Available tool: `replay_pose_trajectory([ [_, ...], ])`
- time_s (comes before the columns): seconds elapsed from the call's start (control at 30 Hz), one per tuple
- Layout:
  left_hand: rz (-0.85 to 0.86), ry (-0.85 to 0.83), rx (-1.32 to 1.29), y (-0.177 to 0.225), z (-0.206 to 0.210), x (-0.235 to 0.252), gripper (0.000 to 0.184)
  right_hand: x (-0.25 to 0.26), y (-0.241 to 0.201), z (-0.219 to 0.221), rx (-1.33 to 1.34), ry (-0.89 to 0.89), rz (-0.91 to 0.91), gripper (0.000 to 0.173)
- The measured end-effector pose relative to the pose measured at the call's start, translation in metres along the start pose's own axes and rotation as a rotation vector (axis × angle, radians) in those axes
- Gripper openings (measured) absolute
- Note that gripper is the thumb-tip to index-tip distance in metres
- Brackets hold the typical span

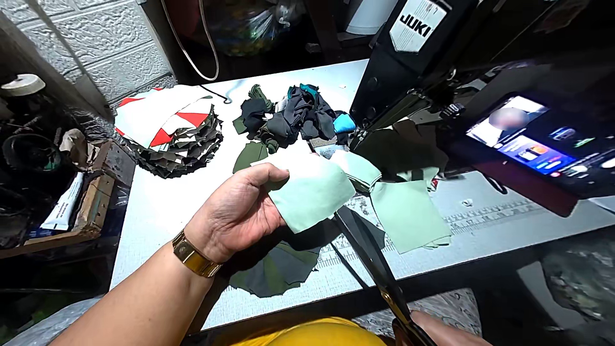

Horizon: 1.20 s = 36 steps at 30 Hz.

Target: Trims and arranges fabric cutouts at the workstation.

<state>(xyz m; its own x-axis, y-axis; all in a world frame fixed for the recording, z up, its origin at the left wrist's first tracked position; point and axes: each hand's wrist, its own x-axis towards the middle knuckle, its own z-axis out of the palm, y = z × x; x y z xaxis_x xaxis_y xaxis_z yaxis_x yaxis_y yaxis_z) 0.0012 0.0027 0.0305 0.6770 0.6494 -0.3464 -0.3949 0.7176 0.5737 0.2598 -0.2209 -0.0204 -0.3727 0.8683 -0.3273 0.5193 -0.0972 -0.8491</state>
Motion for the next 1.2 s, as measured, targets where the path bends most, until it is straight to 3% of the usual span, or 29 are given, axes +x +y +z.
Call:
replay_pose_trajectory([
  [0.9,-0.057,-0.231,-0.083,-0.006,-0.005,0.001,0.042,0.021,-0.009,0.008,0.034,0.09,-0.063,0.078],
  [1.2,-0.058,-0.209,-0.036,-0.007,-0.006,0.0,0.042,0.023,-0.003,0.017,0.106,0.196,-0.146,0.061],
])
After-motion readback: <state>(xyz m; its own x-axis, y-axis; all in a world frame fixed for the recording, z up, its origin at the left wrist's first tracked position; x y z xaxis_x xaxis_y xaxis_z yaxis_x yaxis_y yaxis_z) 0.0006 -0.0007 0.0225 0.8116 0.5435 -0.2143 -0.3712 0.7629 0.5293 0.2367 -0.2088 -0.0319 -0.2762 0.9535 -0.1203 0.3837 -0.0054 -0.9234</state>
